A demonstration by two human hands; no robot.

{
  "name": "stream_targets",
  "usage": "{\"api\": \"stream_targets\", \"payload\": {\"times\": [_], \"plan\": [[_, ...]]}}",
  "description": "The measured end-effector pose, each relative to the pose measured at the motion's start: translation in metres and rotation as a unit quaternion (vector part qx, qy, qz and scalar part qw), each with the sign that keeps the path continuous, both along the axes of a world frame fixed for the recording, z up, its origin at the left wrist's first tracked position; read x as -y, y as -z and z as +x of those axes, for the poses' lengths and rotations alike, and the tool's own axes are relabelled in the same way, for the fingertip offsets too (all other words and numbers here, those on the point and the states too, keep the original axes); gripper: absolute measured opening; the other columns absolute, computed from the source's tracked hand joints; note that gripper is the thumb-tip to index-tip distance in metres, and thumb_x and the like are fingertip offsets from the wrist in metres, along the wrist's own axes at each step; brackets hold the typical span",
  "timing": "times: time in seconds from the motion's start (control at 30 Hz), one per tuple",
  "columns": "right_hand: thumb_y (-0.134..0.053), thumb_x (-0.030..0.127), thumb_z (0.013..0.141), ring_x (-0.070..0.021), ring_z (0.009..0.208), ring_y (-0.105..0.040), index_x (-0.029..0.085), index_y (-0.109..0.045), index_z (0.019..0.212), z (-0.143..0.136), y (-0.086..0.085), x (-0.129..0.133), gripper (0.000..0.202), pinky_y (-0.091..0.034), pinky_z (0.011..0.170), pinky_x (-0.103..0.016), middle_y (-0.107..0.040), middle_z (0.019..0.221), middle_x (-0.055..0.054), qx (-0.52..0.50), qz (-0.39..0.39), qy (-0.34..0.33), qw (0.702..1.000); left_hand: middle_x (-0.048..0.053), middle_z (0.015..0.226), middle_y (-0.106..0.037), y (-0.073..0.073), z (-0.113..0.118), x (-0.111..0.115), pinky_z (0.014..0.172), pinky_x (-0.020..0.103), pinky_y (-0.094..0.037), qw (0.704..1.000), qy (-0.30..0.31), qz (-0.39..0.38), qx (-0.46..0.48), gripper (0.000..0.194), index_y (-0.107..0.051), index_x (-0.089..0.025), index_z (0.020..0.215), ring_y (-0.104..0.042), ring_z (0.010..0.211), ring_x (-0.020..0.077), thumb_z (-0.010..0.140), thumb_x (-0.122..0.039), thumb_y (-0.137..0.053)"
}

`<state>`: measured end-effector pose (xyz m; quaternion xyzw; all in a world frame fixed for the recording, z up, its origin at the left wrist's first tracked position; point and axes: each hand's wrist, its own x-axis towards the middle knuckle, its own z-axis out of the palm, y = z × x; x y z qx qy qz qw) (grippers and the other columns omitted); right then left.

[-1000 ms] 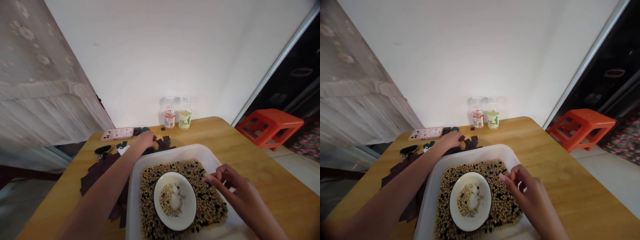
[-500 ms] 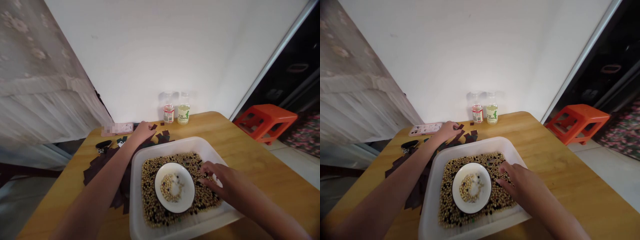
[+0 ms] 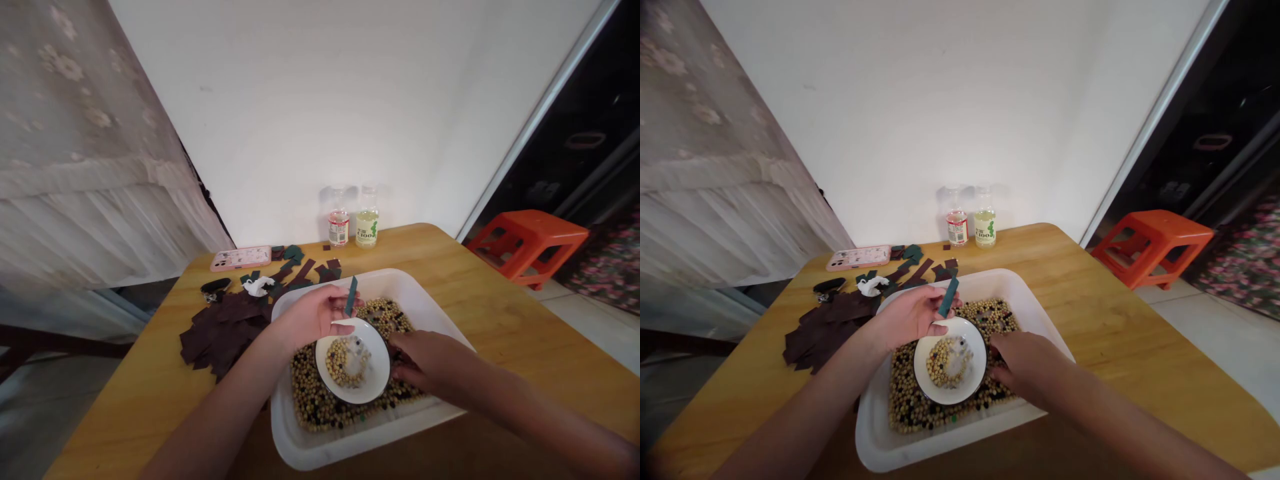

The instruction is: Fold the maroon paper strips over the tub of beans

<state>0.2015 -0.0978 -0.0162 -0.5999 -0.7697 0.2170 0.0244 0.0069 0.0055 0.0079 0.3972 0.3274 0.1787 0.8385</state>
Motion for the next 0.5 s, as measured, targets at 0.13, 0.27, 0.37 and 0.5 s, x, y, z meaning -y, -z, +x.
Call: {"api": "stream_targets", "payload": {"times": [0.13,0.27,0.37,0.5], "plan": [[-0.058,0.023,0.073,-0.0187,0.063,-0.058,0.020,-0.057,0.076,0.001,-0.001,0.000,0.004,-0.037,0.053,-0.024,-0.065,0.071,-0.002,-0.062,-0.030,-0.027,0.997,0.004,0.079,-0.058,-0.001,-0.003,0.001,0.047,0.017,-0.037,0.999,-0.029,-0.031,0.029,0.014,-0.053,-0.015,0.079,-0.050,0.061,0.0078,0.070,-0.026,-0.054],[-0.057,0.019,0.073,-0.0108,0.049,-0.049,0.020,-0.057,0.069,0.002,-0.004,-0.003,0.004,-0.031,0.043,-0.018,-0.056,0.055,0.004,-0.119,-0.078,-0.044,0.989,-0.001,0.069,-0.052,-0.003,-0.004,0.001,0.042,0.015,-0.030,0.997,-0.035,-0.052,0.042,0.010,-0.052,-0.015,0.074,-0.044,0.052,0.0050,0.066,-0.020,-0.056],[-0.058,0.016,0.071,-0.0095,0.048,-0.048,0.020,-0.059,0.067,0.003,-0.007,-0.006,0.006,-0.031,0.043,-0.017,-0.054,0.053,0.006,-0.147,-0.101,-0.047,0.983,-0.001,0.069,-0.052,-0.003,-0.004,0.003,0.040,0.014,-0.026,0.997,-0.035,-0.052,0.038,0.009,-0.053,-0.014,0.072,-0.043,0.050,0.0037,0.065,-0.016,-0.058],[-0.057,0.018,0.071,-0.0108,0.048,-0.051,0.019,-0.063,0.067,0.008,-0.009,-0.011,0.007,-0.034,0.044,-0.018,-0.057,0.052,0.004,-0.169,-0.119,-0.029,0.978,0.002,0.074,-0.056,-0.002,-0.003,0.005,0.041,0.016,-0.030,0.998,-0.040,-0.043,0.012,0.011,-0.056,-0.013,0.078,-0.047,0.053,0.0053,0.067,-0.017,-0.058]]}}
